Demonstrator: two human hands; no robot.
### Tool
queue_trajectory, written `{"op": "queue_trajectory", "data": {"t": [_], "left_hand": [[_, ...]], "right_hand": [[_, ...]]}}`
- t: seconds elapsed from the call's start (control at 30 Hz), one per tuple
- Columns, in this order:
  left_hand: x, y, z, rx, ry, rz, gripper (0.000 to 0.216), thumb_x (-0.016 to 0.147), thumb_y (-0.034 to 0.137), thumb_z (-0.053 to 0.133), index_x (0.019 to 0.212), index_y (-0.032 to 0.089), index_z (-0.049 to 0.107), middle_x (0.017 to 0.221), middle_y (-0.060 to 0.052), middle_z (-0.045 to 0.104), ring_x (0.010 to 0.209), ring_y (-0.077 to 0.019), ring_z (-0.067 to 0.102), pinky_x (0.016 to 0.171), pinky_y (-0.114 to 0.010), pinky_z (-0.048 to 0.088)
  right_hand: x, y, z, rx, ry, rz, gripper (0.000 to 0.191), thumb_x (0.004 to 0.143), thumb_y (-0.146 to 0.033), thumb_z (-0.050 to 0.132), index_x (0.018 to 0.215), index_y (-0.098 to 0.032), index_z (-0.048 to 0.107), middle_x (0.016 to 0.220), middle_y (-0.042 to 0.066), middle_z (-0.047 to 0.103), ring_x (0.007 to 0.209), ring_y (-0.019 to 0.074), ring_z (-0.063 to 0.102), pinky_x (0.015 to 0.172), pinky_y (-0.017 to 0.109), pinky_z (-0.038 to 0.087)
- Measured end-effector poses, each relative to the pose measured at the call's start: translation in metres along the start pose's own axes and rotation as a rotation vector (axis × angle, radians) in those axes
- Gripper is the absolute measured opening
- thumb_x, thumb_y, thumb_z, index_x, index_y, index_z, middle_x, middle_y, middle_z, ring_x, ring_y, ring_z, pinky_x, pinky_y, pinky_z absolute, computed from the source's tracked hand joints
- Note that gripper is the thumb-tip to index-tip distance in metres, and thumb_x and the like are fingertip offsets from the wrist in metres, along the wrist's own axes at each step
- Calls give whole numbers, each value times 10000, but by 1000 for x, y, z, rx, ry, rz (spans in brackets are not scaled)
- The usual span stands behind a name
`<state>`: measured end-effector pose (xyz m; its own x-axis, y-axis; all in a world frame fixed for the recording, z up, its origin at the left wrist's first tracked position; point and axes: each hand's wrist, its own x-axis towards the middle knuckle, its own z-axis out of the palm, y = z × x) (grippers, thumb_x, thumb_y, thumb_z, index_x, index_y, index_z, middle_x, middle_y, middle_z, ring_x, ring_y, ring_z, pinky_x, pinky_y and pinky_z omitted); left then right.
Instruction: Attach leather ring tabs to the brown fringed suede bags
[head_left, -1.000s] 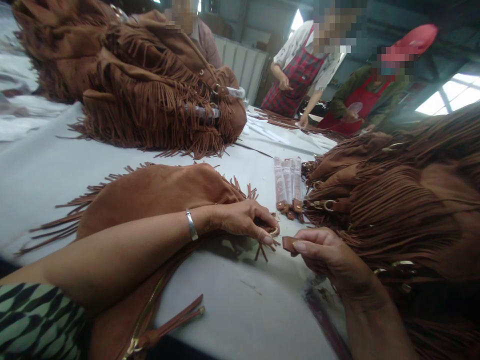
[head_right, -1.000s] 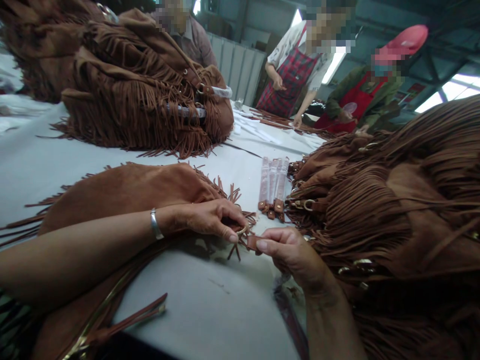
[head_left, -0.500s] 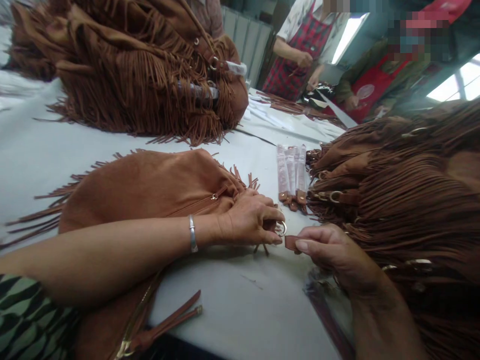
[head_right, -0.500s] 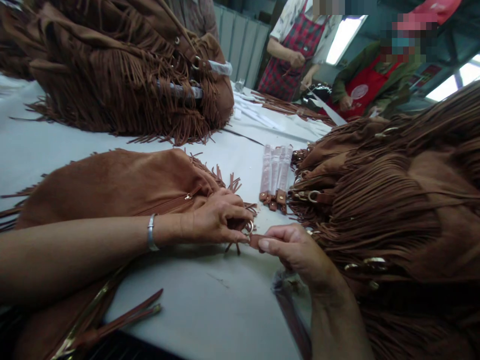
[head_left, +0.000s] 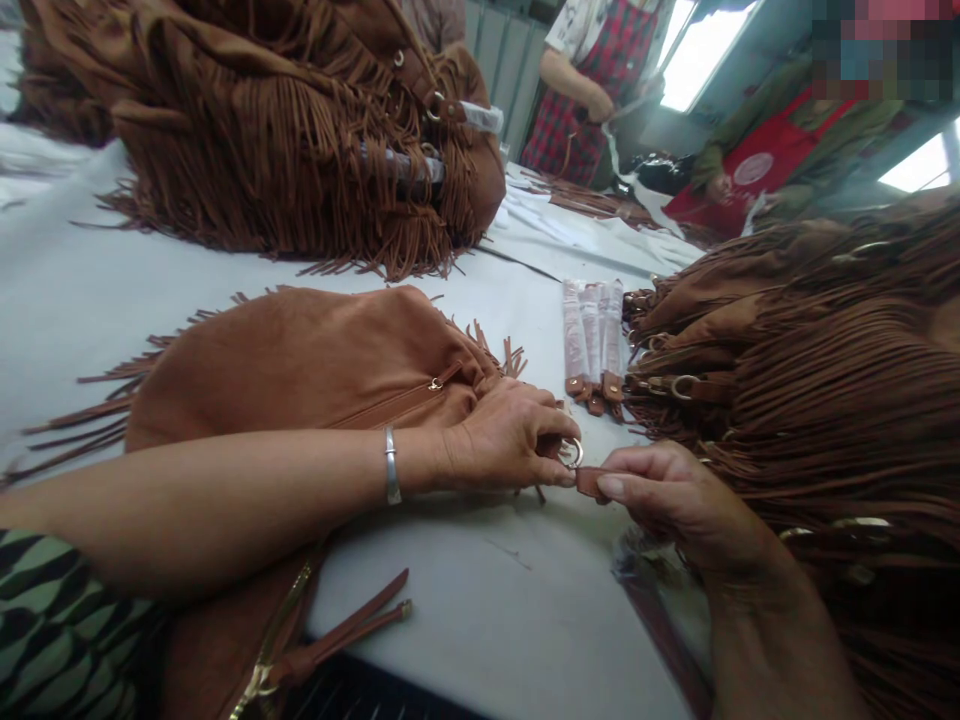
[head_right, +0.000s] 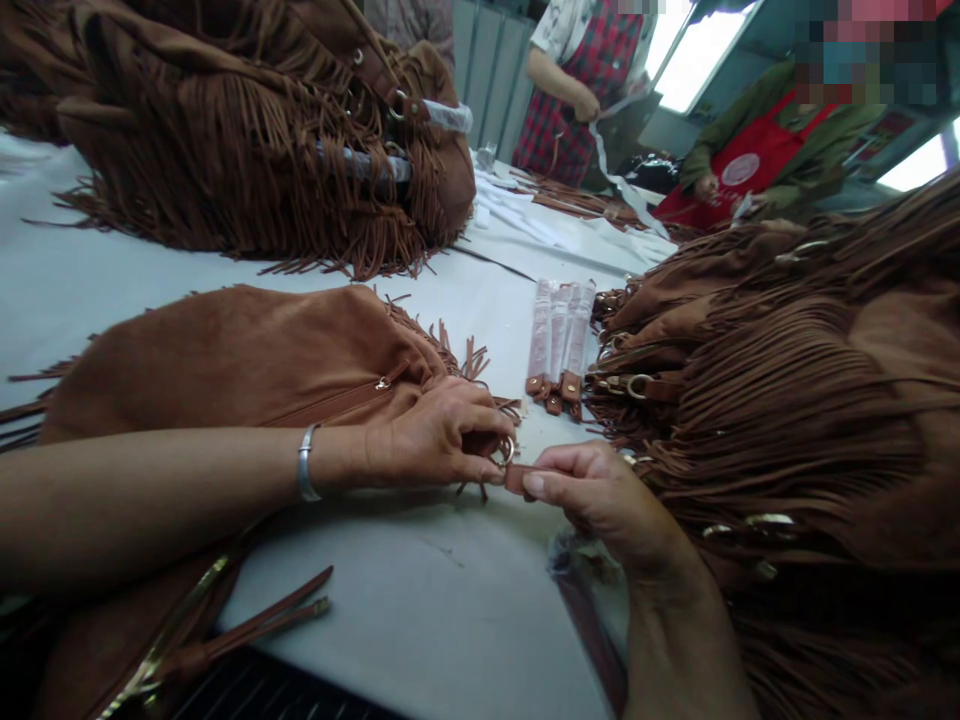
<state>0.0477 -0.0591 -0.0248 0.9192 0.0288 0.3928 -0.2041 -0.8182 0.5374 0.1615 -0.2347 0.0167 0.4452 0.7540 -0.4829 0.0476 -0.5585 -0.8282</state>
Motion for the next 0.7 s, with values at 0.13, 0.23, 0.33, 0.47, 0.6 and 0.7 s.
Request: {"op": "queue_trajectory", "data": {"t": [0.13, 0.23, 0.33, 0.47, 0.6, 0.7], "left_hand": [[4, -7, 1, 29, 2, 71, 355, 717, 501, 692, 896, 195, 695, 755, -21, 629, 732, -151, 547, 680, -269, 357], [6, -10, 2, 30, -19, 94, 408, 693, 526, 708, 909, 181, 680, 754, -25, 641, 732, -160, 566, 684, -270, 370], [6, -8, 1, 4, -30, 43, 500, 660, 522, 739, 980, 155, 628, 789, -26, 652, 768, -167, 582, 702, -267, 390], [5, -5, 0, 46, 2, -86, 635, 631, 586, 728, 1021, 121, 541, 879, -70, 648, 796, -189, 580, 688, -278, 406], [4, -2, 0, 140, 3, -102, 610, 642, 611, 704, 960, 123, 521, 812, -60, 623, 744, -191, 566, 648, -282, 393], [5, -1, -1, 159, 16, -97, 529, 665, 589, 700, 876, 135, 529, 746, -33, 606, 703, -178, 557, 617, -272, 370]], "right_hand": [[0, 2, -1, 21, 13, -25, 335, 659, -440, 705, 585, -132, 598, 415, -67, 299, 376, 35, 194, 358, 200, 95], [1, 2, -5, 72, 43, -42, 320, 652, -421, 730, 607, -121, 627, 417, -62, 317, 369, 33, 204, 344, 193, 98], [6, 4, -7, 271, 172, -89, 258, 679, -380, 723, 679, -132, 651, 410, -82, 305, 342, 23, 183, 325, 181, 145], [16, 6, 0, 435, 238, -101, 245, 701, -380, 711, 663, -157, 616, 394, -106, 250, 322, 22, 170, 323, 173, 239], [22, 5, 14, 440, 161, -63, 250, 655, -345, 753, 677, -165, 581, 425, -107, 279, 337, 21, 171, 324, 170, 250], [23, 3, 20, 442, 123, -67, 250, 664, -336, 741, 655, -169, 556, 437, -104, 286, 346, 23, 154, 321, 173, 238]]}}
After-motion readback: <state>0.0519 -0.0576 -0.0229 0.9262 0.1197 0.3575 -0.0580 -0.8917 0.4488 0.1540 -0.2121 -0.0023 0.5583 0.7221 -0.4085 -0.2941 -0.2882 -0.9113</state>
